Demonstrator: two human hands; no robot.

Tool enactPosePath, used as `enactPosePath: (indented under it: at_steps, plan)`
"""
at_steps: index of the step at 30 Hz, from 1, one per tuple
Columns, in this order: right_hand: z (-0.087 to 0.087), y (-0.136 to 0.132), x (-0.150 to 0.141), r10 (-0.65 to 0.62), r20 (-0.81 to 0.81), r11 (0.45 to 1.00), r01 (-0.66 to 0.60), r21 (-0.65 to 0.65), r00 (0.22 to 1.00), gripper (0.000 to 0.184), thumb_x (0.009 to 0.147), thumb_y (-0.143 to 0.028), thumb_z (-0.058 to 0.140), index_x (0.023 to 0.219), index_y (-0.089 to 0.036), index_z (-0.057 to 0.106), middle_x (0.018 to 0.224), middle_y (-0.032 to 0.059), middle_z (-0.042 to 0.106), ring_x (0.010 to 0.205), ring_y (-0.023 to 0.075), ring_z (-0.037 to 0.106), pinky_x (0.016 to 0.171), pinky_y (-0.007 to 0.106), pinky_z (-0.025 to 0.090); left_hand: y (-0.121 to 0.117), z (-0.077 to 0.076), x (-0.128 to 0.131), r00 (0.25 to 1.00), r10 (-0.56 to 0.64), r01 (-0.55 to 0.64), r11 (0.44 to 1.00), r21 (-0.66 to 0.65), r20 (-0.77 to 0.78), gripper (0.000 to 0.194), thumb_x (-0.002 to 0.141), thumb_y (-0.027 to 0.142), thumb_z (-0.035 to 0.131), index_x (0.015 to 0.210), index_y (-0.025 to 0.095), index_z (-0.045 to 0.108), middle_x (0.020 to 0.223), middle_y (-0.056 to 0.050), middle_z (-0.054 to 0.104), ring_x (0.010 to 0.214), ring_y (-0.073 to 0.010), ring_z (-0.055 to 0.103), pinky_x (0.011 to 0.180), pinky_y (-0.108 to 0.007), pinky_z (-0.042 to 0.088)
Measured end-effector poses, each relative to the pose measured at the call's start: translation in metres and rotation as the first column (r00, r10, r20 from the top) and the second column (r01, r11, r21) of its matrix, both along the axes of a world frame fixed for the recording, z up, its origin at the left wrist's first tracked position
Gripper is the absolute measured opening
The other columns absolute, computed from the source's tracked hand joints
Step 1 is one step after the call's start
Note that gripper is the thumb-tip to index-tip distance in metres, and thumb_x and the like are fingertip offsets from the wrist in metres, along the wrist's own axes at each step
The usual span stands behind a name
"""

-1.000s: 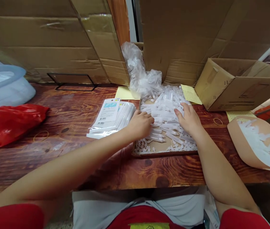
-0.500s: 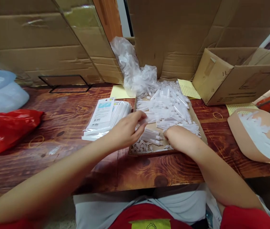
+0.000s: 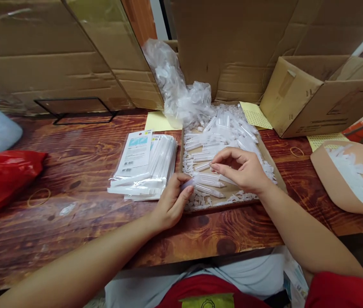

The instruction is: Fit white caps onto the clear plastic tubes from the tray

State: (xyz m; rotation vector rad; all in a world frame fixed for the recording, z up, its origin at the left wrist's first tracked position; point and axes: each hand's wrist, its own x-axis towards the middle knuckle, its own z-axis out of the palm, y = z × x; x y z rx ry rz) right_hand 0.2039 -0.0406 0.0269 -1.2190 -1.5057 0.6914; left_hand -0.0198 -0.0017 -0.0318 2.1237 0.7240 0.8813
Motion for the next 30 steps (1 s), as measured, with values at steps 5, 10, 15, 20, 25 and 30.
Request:
enactPosePath:
  at_steps: [5,10,15,20,25,30]
  plan:
    - [-0.013,-0.007,-0.032,0.001,-0.128,1.0,0.001,0.014,0.992,0.022,0.082,-0.041,0.075,0.079,-0.02,0.071,0.082,0.0055,0.073,0.081,0.0186,0.068,0.076,0.033,0.056,-0.001,0.0,-0.001,0.999,-0.013,0.015,0.999,-0.052,0.036,0.016,0.1,0.036,0.04,0.1,0.021,0.047,0.092,-0.004,0.056,0.086,-0.0177,0.053,0.079,-0.031,0.044]
    - [-0.024,-0.01,-0.04,-0.051,-0.227,0.998,0.039,-0.057,0.973,0.023,0.08,-0.043,0.076,0.08,-0.021,0.071,0.085,0.0051,0.075,0.084,0.0197,0.07,0.08,0.035,0.057,-0.002,0.0,-0.003,0.999,-0.005,0.009,0.996,-0.093,0.05,0.018,0.099,0.038,0.04,0.098,0.021,0.047,0.093,-0.005,0.056,0.086,-0.018,0.052,0.079,-0.032,0.044]
    - [-0.031,-0.01,-0.051,-0.114,-0.225,0.993,0.107,-0.045,0.968,0.018,0.088,-0.04,0.068,0.088,-0.022,0.07,0.093,0.0056,0.074,0.091,0.0204,0.069,0.084,0.035,0.056,-0.003,-0.002,0.0,0.996,0.008,-0.001,0.997,-0.083,0.083,0.018,0.101,0.037,0.038,0.099,0.022,0.047,0.093,-0.005,0.057,0.086,-0.0175,0.054,0.078,-0.032,0.045]
    - [-0.035,-0.009,-0.069,-0.141,-0.196,0.99,0.138,-0.029,0.97,0.016,0.09,-0.038,0.065,0.089,-0.022,0.068,0.094,0.0052,0.074,0.093,0.0199,0.068,0.088,0.035,0.054,-0.005,-0.008,0.0,0.986,0.089,-0.082,0.995,-0.051,0.142,0.016,0.101,0.035,0.038,0.105,0.021,0.046,0.094,-0.004,0.056,0.084,-0.0167,0.055,0.076,-0.031,0.046]
    - [-0.013,-0.003,-0.065,-0.147,0.005,0.988,0.147,-0.046,0.989,0.017,0.088,-0.037,0.065,0.086,-0.021,0.07,0.087,0.0045,0.074,0.082,0.018,0.068,0.079,0.032,0.055,-0.003,-0.009,0.001,0.978,0.113,-0.103,0.993,-0.066,0.173,0.013,0.1,0.033,0.04,0.104,0.021,0.044,0.091,-0.004,0.055,0.083,-0.0164,0.057,0.077,-0.031,0.047]
    - [0.033,0.069,-0.024,0.349,0.195,0.9,-0.27,-0.343,0.916,0.034,0.074,-0.052,0.077,0.08,-0.019,0.075,0.076,0.0036,0.074,0.07,0.0176,0.068,0.07,0.034,0.056,0.001,-0.007,0.008,0.965,0.164,-0.137,0.981,-0.141,0.204,0.014,0.099,0.034,0.041,0.102,0.021,0.043,0.094,-0.005,0.056,0.088,-0.0173,0.057,0.081,-0.032,0.047]
